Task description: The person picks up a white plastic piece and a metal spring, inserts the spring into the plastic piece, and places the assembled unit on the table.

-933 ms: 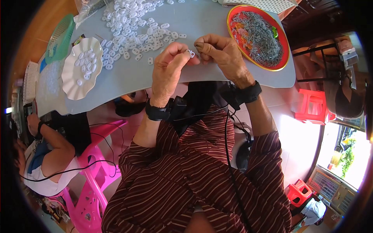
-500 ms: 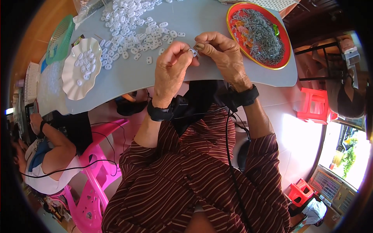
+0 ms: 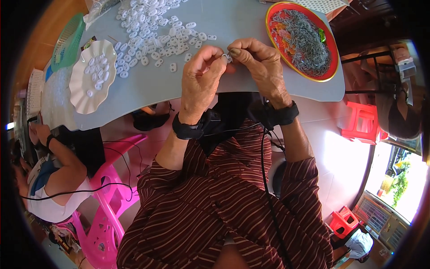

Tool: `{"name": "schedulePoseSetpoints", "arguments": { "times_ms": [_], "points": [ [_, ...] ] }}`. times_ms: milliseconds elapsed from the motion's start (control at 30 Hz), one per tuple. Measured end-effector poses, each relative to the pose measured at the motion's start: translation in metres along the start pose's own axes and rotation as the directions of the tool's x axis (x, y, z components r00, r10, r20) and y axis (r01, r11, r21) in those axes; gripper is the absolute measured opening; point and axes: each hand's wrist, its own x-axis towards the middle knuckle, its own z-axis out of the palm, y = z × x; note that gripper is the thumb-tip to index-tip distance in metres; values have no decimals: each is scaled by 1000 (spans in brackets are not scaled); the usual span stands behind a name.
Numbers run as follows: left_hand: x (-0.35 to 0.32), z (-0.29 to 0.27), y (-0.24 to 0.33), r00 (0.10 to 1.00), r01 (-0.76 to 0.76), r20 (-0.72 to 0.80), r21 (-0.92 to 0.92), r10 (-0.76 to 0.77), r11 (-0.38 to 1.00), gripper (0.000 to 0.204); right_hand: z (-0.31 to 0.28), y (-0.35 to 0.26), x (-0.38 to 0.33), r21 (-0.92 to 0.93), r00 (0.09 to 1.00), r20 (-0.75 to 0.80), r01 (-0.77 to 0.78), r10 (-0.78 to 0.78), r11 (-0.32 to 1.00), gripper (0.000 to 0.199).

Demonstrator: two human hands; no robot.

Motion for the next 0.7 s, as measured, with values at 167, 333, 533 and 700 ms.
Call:
{"name": "schedulePoseSetpoints", "arguments": {
  "times_ms": [167,333,533,700],
  "points": [
    [-1,-2,2,999,29,15,46,-29,999,9,-1,4,0,37,1000,10,17,-18,999,9],
    [0,0,0,1000,-7,-3,13,7,1000,7,3,4,-1,92,998,-56,16,-11,996,11],
    [-1,1,-1,1000,-14,5,40,13,999,9,5,3,-2,105,997,-71,28,-20,994,10],
    [-1,0,-1,1000,-4,-2,59,5,998,10,5,6,-3,54,996,-66,60,-57,997,10]
  ]
}}
